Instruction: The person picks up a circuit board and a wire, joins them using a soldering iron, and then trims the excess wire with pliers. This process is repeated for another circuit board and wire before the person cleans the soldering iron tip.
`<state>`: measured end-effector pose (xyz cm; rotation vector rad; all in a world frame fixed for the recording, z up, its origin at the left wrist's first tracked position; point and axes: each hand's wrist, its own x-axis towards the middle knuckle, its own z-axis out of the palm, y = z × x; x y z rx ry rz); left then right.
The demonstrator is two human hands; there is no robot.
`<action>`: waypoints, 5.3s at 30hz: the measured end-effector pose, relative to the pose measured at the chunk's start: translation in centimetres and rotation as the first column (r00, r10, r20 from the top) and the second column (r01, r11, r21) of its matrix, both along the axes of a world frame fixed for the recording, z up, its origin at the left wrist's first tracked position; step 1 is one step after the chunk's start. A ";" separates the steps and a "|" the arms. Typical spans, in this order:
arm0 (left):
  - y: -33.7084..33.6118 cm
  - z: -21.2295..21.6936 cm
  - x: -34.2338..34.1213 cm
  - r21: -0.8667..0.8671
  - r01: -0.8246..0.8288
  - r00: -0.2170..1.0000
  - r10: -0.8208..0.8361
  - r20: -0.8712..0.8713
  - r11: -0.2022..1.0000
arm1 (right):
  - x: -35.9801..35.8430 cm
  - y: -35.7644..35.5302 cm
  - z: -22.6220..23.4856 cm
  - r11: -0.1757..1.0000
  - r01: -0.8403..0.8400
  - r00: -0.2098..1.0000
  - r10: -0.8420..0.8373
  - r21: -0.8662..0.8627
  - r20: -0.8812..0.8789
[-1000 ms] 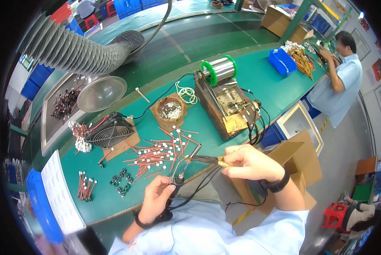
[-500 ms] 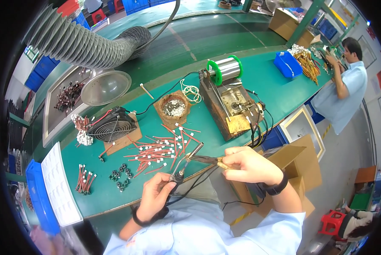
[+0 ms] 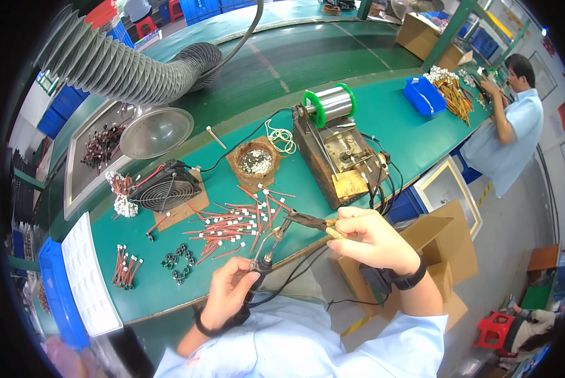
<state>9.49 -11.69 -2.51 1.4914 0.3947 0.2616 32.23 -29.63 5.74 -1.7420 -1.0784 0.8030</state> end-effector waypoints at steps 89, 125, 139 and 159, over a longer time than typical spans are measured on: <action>1.0 -0.7 -7.6 -0.761 0.288 0.952 -0.089 0.293 0.582 | -7.2 5.2 -3.0 0.899 -0.431 0.898 0.436 0.075 -0.055; -0.9 0.8 -7.4 -0.501 0.058 0.952 0.103 0.288 0.864 | -7.5 1.7 -5.9 0.988 0.147 0.987 -0.143 -0.056 0.072; 0.4 -0.5 -5.8 -0.816 0.344 0.927 -0.033 0.372 0.465 | -7.6 4.6 -1.5 0.975 -0.160 0.979 0.177 0.151 -0.101; -0.3 0.6 -5.0 -0.808 0.221 0.970 -0.036 0.240 0.546 | -5.9 4.7 -2.5 0.960 -0.268 0.936 0.278 0.075 -0.217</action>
